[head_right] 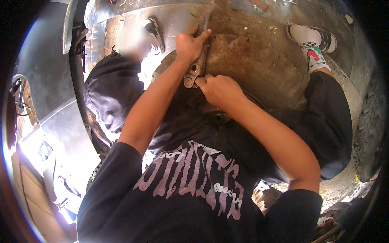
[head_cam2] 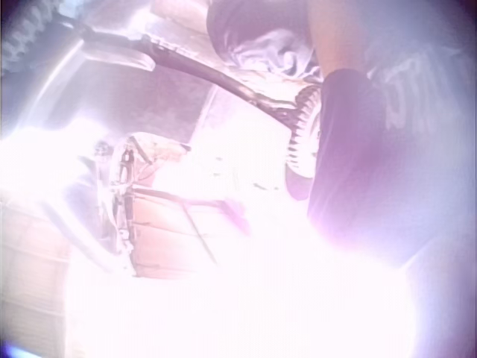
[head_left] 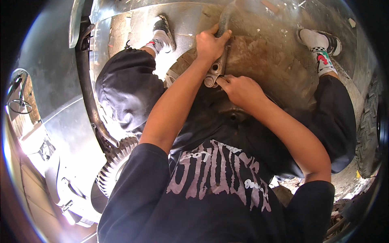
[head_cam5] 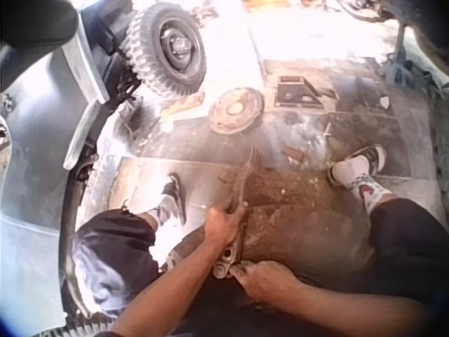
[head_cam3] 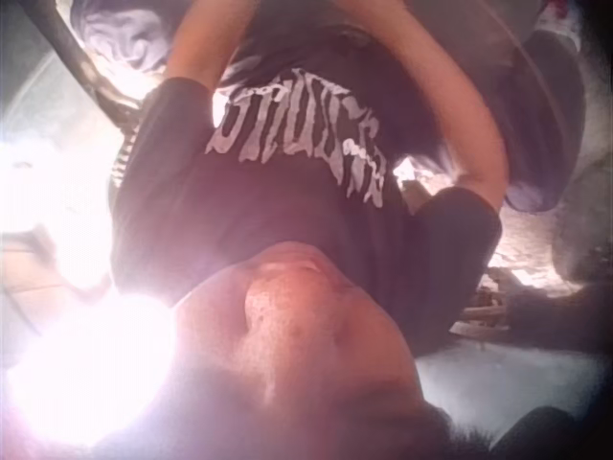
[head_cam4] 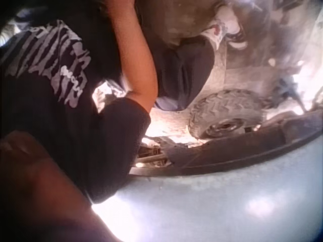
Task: The person sits on the floor and uses a hammer and small metal pieces to adjust a metal bracket attached to a vehicle wheel hub. They repeatedly tap the bracket and insert small metal pieces into its holes.
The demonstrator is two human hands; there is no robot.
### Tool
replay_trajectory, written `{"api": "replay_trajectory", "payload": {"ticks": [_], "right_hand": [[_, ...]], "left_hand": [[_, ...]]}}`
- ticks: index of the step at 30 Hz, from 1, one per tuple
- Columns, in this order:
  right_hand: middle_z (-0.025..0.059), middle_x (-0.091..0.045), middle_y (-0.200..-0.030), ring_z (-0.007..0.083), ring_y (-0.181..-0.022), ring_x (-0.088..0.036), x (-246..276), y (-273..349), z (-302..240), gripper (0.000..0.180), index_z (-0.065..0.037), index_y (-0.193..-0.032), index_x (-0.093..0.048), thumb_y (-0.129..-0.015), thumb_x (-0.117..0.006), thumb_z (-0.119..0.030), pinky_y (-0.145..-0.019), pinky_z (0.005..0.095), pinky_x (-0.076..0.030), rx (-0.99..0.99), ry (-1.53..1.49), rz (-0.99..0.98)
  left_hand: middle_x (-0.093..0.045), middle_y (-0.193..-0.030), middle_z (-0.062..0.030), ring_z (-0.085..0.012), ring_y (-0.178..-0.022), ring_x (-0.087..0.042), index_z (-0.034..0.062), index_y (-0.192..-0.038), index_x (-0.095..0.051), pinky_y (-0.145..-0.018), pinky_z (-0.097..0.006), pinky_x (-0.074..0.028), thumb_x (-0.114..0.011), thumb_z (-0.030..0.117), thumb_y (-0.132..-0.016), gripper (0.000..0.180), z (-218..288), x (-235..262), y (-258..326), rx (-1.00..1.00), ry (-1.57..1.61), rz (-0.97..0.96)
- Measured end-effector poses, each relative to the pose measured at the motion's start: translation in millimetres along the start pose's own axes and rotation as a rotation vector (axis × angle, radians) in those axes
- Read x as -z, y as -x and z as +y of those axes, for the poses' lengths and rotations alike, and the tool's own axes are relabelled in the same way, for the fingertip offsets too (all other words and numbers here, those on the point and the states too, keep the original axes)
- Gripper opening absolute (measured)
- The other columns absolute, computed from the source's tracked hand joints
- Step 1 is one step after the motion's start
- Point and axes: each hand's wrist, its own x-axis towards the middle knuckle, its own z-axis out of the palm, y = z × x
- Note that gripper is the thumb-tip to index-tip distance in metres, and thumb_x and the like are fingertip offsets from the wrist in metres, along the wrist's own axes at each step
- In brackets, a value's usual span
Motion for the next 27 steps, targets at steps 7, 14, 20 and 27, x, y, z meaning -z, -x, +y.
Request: {"api": "replay_trajectory", "payload": {"ticks": [7,14,20,27], "right_hand": [[0.0181,-0.073,-0.091,0.0371,-0.079,-0.076,-5,-10,-1,0.028,-0.005,-0.118,-0.069,-0.097,-0.052,-0.014,-0.072,0.0479,-0.063,0.020,-0.024,-0.045],[0.0193,-0.073,-0.095,0.0382,-0.079,-0.075,-6,-2,-2,0.026,-0.002,-0.116,-0.067,-0.094,-0.054,-0.010,-0.070,0.0472,-0.063,-0.003,-0.025,-0.011],[0.0182,-0.072,-0.092,0.0341,-0.071,-0.075,2,12,-18,0.018,-0.004,-0.107,-0.066,-0.092,-0.057,-0.010,-0.062,0.0440,-0.062,-0.065,0.055,0.020],[0.0158,-0.070,-0.083,0.0320,-0.067,-0.075,-29,-1,-15,0.018,-0.001,-0.103,-0.066,-0.092,-0.058,-0.013,-0.058,0.0419,-0.062,-0.009,0.073,0.105]], "left_hand": [[-0.077,-0.088,-0.0263,-0.0322,-0.084,-0.078,-0.0076,-0.130,-0.069,-0.083,-0.041,-0.060,-0.082,0.042,-0.085,0.068,-4,-5,0,-0.079,0.004,0.008],[-0.077,-0.089,-0.0239,-0.0316,-0.083,-0.078,-0.0062,-0.127,-0.071,-0.081,-0.041,-0.060,-0.080,0.041,-0.087,0.063,-4,-4,-3,-0.035,-0.022,-0.037],[-0.078,-0.090,-0.0225,-0.0337,-0.084,-0.077,0.0004,-0.124,-0.075,-0.083,-0.041,-0.060,-0.080,0.040,-0.086,0.055,-4,-1,2,-0.074,0.058,-0.001],[-0.078,-0.093,-0.0218,-0.0323,-0.086,-0.077,0.0033,-0.119,-0.077,-0.083,-0.042,-0.059,-0.081,0.042,-0.085,0.051,-7,-6,5,-0.134,-0.014,-0.007]]}}
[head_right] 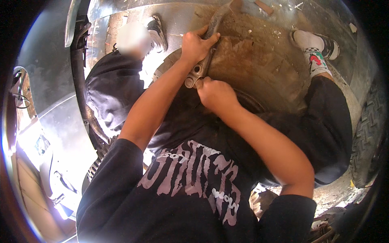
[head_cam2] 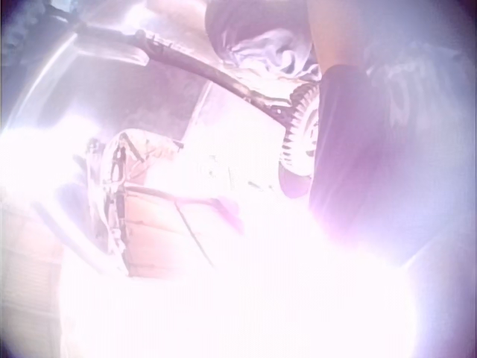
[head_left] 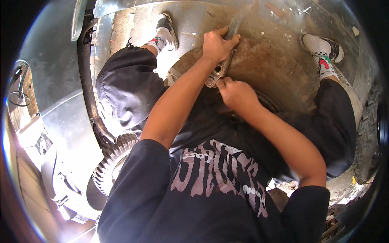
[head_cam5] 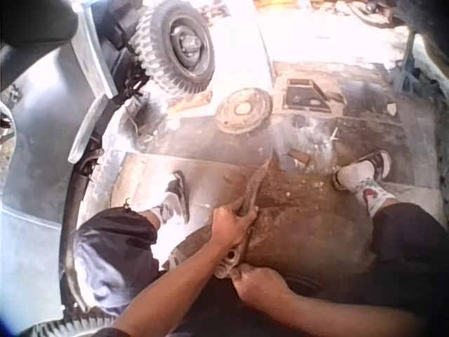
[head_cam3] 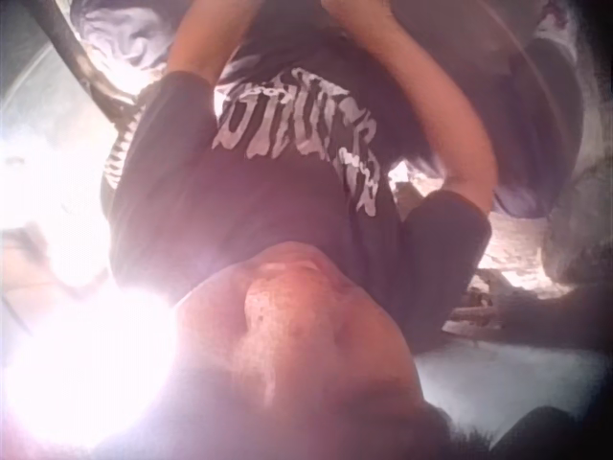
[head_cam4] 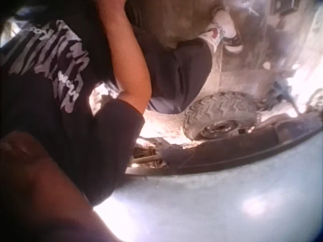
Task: The person sits on the floor and uses a hammer and small metal pieces to adjust a metal bracket attached to a vehicle wheel hub. They repeatedly tap the bracket and insert small metal pieces into its holes.
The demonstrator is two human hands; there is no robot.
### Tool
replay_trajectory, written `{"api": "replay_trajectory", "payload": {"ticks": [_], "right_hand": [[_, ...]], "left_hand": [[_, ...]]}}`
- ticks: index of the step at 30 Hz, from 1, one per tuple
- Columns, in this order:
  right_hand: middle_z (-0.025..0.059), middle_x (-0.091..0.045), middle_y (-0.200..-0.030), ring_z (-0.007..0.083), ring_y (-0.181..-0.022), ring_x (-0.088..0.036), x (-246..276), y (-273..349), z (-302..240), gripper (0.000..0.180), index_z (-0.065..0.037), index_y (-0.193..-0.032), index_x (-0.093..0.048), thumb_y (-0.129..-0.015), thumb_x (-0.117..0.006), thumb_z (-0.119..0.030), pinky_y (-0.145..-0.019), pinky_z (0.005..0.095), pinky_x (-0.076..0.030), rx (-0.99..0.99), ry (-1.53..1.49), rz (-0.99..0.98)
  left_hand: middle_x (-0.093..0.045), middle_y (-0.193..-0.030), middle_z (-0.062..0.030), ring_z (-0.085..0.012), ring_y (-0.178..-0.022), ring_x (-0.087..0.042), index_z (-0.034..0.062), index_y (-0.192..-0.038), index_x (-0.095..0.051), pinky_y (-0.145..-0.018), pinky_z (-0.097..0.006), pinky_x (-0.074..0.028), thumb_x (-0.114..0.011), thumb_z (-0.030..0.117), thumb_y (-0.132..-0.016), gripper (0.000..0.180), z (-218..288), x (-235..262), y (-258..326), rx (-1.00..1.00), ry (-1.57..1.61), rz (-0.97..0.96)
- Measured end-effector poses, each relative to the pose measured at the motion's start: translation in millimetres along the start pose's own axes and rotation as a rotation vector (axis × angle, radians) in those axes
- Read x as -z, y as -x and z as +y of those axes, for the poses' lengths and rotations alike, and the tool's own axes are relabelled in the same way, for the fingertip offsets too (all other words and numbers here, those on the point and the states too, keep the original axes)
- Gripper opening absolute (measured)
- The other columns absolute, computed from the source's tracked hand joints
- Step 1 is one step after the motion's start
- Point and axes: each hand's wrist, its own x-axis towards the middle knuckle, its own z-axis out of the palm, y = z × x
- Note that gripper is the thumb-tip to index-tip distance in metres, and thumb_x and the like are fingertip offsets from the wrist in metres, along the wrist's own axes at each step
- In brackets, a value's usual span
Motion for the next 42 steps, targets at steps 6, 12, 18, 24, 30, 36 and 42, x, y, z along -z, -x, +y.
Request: {"api": "replay_trajectory", "payload": {"ticks": [6,12,18,24,30,36,42], "right_hand": [[0.0153,-0.069,-0.082,0.0324,-0.068,-0.075,11,1,1,0.020,0.000,-0.104,-0.066,-0.094,-0.057,-0.014,-0.058,0.0427,-0.062,0.013,-0.032,0.023],[0.0160,-0.068,-0.082,0.0322,-0.068,-0.075,22,16,-4,0.017,-0.001,-0.101,-0.065,-0.093,-0.058,-0.015,-0.058,0.0417,-0.062,-0.027,0.064,-0.028],[0.0172,-0.070,-0.086,0.0327,-0.069,-0.076,5,-5,1,0.021,-0.001,-0.107,-0.066,-0.093,-0.058,-0.014,-0.059,0.0413,-0.063,0.020,0.048,-0.064],[0.0173,-0.069,-0.083,0.0328,-0.072,-0.076,18,10,6,0.020,-0.002,-0.107,-0.066,-0.093,-0.058,-0.014,-0.061,0.0424,-0.063,0.014,0.007,0.021],[0.0192,-0.070,-0.085,0.0363,-0.074,-0.075,16,3,6,0.021,-0.002,-0.110,-0.067,-0.095,-0.055,-0.011,-0.064,0.0457,-0.062,0.007,-0.071,-0.004],[0.0185,-0.070,-0.088,0.0367,-0.075,-0.075,12,-6,15,0.021,-0.001,-0.110,-0.066,-0.094,-0.056,-0.010,-0.066,0.0466,-0.063,0.034,-0.130,-0.052],[0.0169,-0.069,-0.087,0.0364,-0.071,-0.075,15,15,12,0.019,-0.002,-0.107,-0.067,-0.093,-0.057,-0.010,-0.065,0.0446,-0.063,0.045,-0.057,0.013]], "left_hand": [[-0.077,-0.094,-0.0231,-0.0316,-0.086,-0.078,0.0029,-0.118,-0.077,-0.079,-0.042,-0.059,-0.081,0.046,-0.085,0.054,-1,0,-4,0.012,0.050,0.024],[-0.076,-0.087,-0.0232,-0.0345,-0.081,-0.076,0.0032,-0.117,-0.078,-0.079,-0.041,-0.059,-0.082,0.043,-0.083,0.053,3,4,-6,0.039,0.024,0.005],[-0.076,-0.082,-0.0230,-0.0322,-0.075,-0.076,0.0026,-0.117,-0.078,-0.074,-0.042,-0.059,-0.083,0.044,-0.083,0.054,-3,-3,-7,-0.073,0.018,0.034],[-0.077,-0.084,-0.0223,-0.0290,-0.079,-0.078,-0.0012,-0.121,-0.075,-0.078,-0.040,-0.060,-0.084,0.044,-0.082,0.060,11,12,-7,0.063,0.083,-0.045],[-0.077,-0.090,-0.0238,-0.0298,-0.083,-0.078,0.0004,-0.122,-0.076,-0.081,-0.040,-0.060,-0.084,0.045,-0.082,0.060,7,6,-2,0.055,0.062,-0.032],[-0.078,-0.094,-0.0232,-0.0328,-0.086,-0.078,0.0029,-0.124,-0.076,-0.082,-0.041,-0.060,-0.083,0.045,-0.081,0.060,-2,-2,-5,-0.047,-0.027,0.059],[-0.077,-0.092,-0.0248,-0.0336,-0.085,-0.078,0.0022,-0.123,-0.076,-0.084,-0.043,-0.059,-0.082,0.045,-0.081,0.060,-2,-3,-2,-0.003,-0.002,0.041]]}}
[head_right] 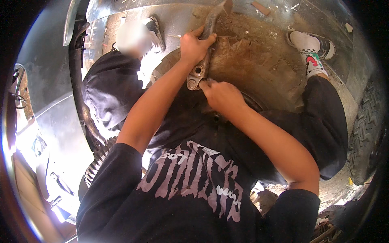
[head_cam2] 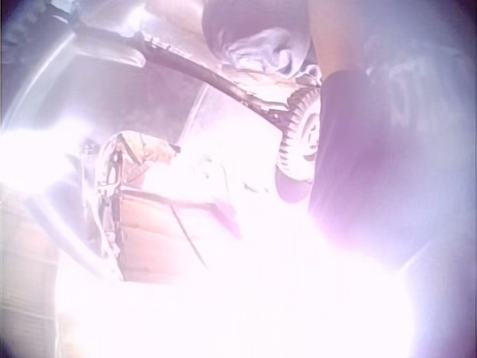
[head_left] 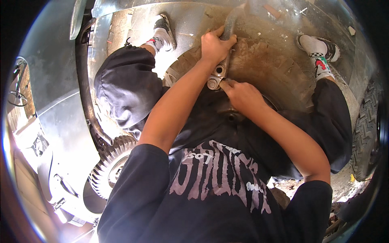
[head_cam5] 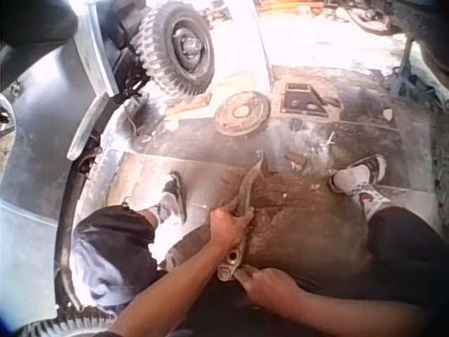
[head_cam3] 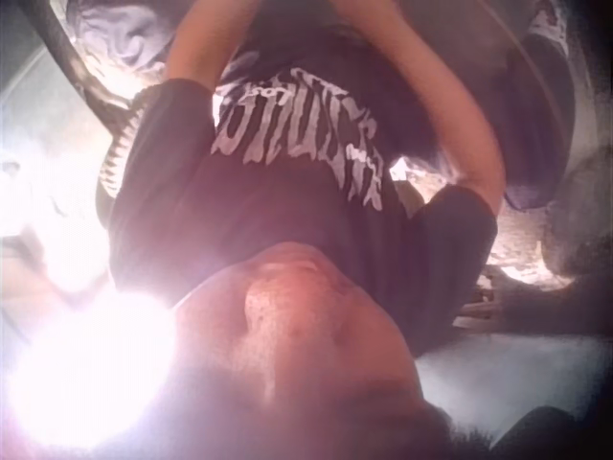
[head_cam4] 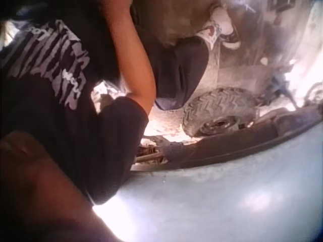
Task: The person sits on the floor and uses a hammer and small metal pieces to adjust a metal bracket attached to a vehicle wheel hub. They repeatedly tap the bracket and insert small metal pieces into its holes.
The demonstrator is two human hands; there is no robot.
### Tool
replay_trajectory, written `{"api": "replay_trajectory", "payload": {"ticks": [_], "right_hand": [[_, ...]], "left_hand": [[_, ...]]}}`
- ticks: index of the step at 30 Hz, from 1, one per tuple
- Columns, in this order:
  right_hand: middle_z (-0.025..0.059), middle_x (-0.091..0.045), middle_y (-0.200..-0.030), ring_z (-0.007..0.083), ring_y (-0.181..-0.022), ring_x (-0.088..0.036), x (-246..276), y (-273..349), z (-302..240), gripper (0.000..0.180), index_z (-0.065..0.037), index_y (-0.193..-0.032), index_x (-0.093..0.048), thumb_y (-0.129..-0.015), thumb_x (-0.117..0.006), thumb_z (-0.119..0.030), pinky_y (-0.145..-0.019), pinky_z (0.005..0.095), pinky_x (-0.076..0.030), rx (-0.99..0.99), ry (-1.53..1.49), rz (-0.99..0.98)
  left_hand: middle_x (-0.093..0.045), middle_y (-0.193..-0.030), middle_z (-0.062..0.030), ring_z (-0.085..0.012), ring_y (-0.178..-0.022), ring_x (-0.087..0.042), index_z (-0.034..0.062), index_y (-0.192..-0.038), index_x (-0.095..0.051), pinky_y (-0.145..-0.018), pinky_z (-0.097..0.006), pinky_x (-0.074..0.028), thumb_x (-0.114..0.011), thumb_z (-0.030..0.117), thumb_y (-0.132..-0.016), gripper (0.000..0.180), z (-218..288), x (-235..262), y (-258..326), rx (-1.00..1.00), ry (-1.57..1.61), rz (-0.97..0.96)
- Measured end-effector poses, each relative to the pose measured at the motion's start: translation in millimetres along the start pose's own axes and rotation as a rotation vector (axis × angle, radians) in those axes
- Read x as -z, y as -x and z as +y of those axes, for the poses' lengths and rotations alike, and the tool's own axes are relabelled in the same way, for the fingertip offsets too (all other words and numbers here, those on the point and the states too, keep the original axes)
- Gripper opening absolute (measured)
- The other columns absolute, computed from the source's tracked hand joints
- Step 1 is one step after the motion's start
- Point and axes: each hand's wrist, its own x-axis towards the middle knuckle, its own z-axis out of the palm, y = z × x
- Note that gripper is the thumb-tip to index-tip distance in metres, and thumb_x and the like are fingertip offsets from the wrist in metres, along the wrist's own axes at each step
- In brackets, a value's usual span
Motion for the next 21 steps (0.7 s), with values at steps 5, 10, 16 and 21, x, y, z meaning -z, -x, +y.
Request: {"api": "replay_trajectory", "payload": {"ticks": [5,10,16,21], "right_hand": [[0.0187,-0.072,-0.102,0.0374,-0.077,-0.075,-10,-9,-4,0.028,-0.001,-0.119,-0.063,-0.092,-0.056,-0.008,-0.068,0.0455,-0.063,-0.079,0.014,-0.127],[0.0184,-0.071,-0.093,0.0367,-0.077,-0.076,3,4,2,0.023,-0.003,-0.113,-0.065,-0.092,-0.057,-0.009,-0.069,0.0457,-0.063,-0.018,-0.024,0.014],[0.0197,-0.072,-0.095,0.0383,-0.078,-0.075,-5,-12,7,0.029,-0.005,-0.120,-0.065,-0.093,-0.056,-0.009,-0.068,0.0471,-0.063,-0.021,-0.062,-0.082],[0.0181,-0.070,-0.088,0.0385,-0.076,-0.075,13,1,0,0.020,-0.004,-0.109,-0.066,-0.092,-0.057,-0.009,-0.067,0.0481,-0.062,-0.064,-0.013,-0.054]], "left_hand": [[-0.077,-0.090,-0.0249,-0.0346,-0.085,-0.077,0.0011,-0.122,-0.075,-0.083,-0.043,-0.060,-0.081,0.045,-0.082,0.060,9,2,-4,0.009,0.011,-0.065],[-0.076,-0.084,-0.0239,-0.0350,-0.078,-0.076,-0.0019,-0.116,-0.076,-0.078,-0.042,-0.059,-0.082,0.042,-0.082,0.056,-3,0,-1,-0.105,-0.021,0.081],[-0.076,-0.088,-0.0257,-0.0367,-0.082,-0.076,-0.0017,-0.117,-0.076,-0.080,-0.043,-0.059,-0.083,0.041,-0.082,0.056,-2,1,-2,-0.004,0.063,0.026],[-0.076,-0.085,-0.0249,-0.0371,-0.082,-0.076,-0.0035,-0.112,-0.076,-0.082,-0.045,-0.059,-0.082,0.039,-0.081,0.053,-17,-7,-1,0.007,0.066,0.163]]}}
